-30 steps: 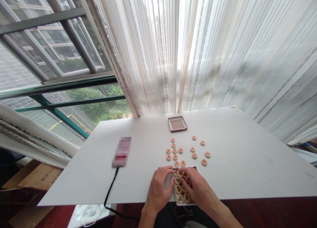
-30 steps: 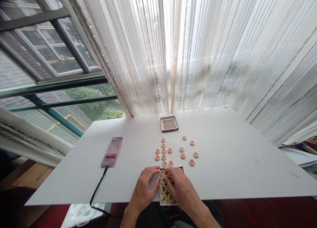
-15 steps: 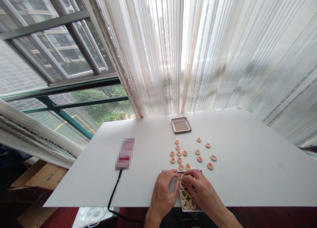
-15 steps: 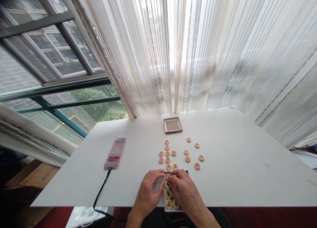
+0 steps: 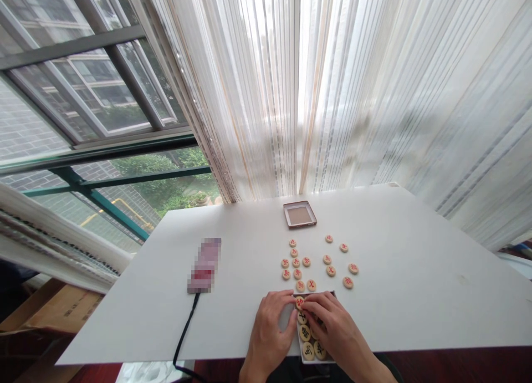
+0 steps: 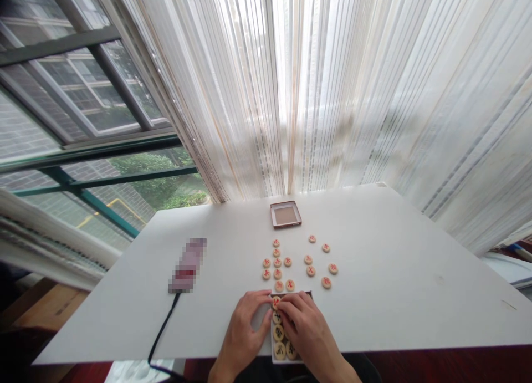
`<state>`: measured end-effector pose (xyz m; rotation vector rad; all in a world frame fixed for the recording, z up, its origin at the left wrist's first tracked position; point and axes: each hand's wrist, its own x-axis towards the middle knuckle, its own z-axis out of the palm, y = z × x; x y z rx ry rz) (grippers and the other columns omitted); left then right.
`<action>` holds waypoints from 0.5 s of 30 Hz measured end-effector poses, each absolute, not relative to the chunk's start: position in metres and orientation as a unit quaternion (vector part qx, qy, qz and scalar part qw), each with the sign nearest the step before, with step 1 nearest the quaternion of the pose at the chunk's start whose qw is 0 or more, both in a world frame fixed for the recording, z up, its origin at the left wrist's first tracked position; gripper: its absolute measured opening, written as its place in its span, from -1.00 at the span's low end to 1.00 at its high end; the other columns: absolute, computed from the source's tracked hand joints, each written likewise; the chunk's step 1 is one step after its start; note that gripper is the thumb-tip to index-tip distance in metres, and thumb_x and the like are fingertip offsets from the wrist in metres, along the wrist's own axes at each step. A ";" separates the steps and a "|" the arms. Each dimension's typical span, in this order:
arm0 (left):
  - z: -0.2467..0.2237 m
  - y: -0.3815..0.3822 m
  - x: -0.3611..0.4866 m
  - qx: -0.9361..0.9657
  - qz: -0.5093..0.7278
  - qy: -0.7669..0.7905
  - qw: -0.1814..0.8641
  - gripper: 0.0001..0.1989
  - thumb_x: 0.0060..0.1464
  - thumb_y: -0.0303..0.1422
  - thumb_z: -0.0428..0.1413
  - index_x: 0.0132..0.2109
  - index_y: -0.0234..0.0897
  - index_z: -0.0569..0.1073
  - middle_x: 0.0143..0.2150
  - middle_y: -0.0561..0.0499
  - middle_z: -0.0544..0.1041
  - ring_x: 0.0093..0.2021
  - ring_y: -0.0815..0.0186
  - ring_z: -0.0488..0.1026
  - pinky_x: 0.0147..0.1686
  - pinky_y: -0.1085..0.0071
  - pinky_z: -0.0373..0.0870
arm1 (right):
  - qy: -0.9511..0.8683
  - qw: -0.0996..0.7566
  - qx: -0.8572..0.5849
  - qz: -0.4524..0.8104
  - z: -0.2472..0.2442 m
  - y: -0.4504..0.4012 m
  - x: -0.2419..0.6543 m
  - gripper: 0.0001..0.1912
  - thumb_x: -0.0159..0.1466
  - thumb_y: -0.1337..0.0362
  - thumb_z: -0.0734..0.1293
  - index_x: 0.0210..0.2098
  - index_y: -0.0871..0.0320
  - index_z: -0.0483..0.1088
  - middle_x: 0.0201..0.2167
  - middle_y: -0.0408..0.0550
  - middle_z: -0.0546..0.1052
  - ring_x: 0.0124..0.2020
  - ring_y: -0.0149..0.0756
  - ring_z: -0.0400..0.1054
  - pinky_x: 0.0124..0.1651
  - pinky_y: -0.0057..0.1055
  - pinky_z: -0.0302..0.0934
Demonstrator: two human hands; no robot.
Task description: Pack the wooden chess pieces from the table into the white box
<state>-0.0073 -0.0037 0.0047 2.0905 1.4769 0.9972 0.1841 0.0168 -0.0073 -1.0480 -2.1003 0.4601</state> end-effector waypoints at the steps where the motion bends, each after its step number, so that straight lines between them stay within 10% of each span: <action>1: 0.005 -0.004 -0.007 0.746 0.357 0.527 0.196 -0.79 0.23 -0.44 0.09 -0.02 -0.11 0.49 0.03 -0.05 0.54 0.07 0.15 0.46 0.11 0.14 0.42 | -0.818 0.363 -0.406 0.181 -0.006 0.017 0.184 -0.79 0.35 0.42 0.29 -0.10 0.03 0.47 -0.16 -0.04 0.56 -0.16 -0.17 0.46 -0.08 -0.22 0.43; 15: 0.012 0.005 0.004 0.728 0.340 0.556 0.211 -0.74 0.10 -0.41 0.24 -0.05 -0.12 0.48 -0.01 -0.02 0.57 0.02 0.11 0.48 0.02 0.13 0.41 | -0.784 0.394 -0.448 0.169 -0.009 0.014 0.226 -0.82 0.40 0.32 0.26 -0.06 0.05 0.46 -0.11 0.04 0.48 -0.05 -0.11 0.42 -0.01 -0.14 0.42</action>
